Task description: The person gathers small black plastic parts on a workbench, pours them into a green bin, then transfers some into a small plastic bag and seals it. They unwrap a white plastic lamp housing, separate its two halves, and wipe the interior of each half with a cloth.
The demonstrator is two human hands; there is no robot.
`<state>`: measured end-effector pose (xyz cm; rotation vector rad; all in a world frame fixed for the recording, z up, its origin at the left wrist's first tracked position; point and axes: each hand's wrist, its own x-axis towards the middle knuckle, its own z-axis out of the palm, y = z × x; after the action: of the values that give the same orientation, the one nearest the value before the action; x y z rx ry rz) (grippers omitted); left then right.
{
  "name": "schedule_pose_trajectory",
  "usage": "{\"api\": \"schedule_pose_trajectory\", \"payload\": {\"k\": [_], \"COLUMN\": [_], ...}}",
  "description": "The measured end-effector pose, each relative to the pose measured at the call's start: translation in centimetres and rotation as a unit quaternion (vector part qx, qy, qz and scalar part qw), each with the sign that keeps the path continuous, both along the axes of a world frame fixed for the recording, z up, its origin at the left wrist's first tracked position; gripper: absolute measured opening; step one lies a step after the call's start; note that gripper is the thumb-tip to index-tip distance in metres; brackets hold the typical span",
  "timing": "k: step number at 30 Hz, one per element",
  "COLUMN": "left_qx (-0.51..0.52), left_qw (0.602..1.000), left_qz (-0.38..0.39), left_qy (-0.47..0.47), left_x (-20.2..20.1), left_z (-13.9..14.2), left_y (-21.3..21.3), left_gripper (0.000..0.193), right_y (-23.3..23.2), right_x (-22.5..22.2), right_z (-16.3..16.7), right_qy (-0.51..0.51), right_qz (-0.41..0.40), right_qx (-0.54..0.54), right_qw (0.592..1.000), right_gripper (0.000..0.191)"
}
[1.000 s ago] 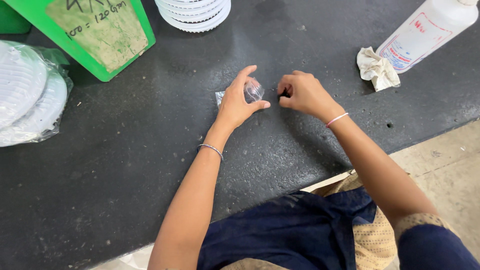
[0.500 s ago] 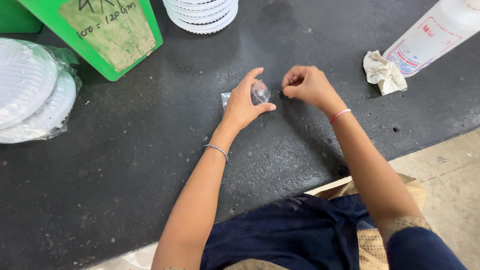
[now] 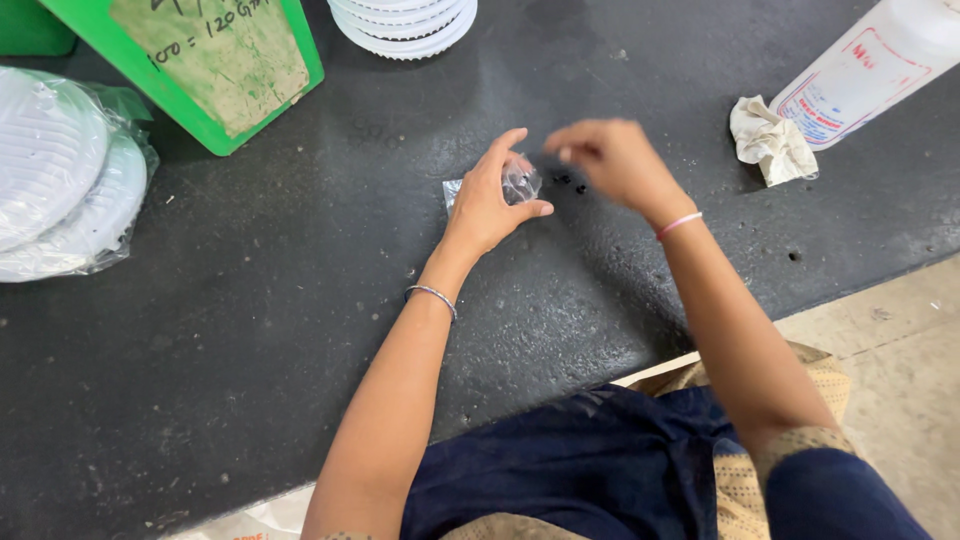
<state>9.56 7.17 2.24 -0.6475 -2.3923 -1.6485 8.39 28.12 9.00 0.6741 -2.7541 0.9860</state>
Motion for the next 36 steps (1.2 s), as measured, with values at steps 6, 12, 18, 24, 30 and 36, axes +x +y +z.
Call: {"api": "schedule_pose_trajectory", "payload": {"k": [6,12,18,24,30,36], "left_qx": [-0.004,-0.004,0.01,0.041,0.102,0.159], "left_qw": [1.0,1.0,1.0,0.999,0.995,0.987], "left_qz": [0.009,0.004,0.001,-0.004,-0.002,-0.004], "left_qy": [-0.001,0.001,0.004,-0.014,-0.008,0.01], "left_x": [0.1,0.2,0.1,-0.3,-0.7,-0.2], "left_z": [-0.1,-0.3,-0.5,-1.1,-1.8,-0.7], "left_y": [-0.1,0.2,0.1,-0.2,-0.5,-1.1], "left_gripper": [0.098,0.099,0.1,0.1,0.095,0.098], "right_y": [1.6,1.6,-1.3,-3.1,-4.5,-6.3], "right_x": [4.5,5.1,3.2,3.0,5.3,5.1], "right_z": [-2.8,-2.0,0.3,1.9,1.2,2.8], "right_qy": [0.12,0.018,-0.043,-0.058,0.036,0.064], "right_qz": [0.08,-0.085,-0.047,-0.062,-0.045,-0.015], "right_qx": [0.085,0.082,-0.153,-0.212,-0.061,-0.074], "right_qw": [0.986,0.993,0.986,0.974,0.996,0.995], "right_gripper": [0.046,0.018,0.017,0.018,0.016,0.015]}}
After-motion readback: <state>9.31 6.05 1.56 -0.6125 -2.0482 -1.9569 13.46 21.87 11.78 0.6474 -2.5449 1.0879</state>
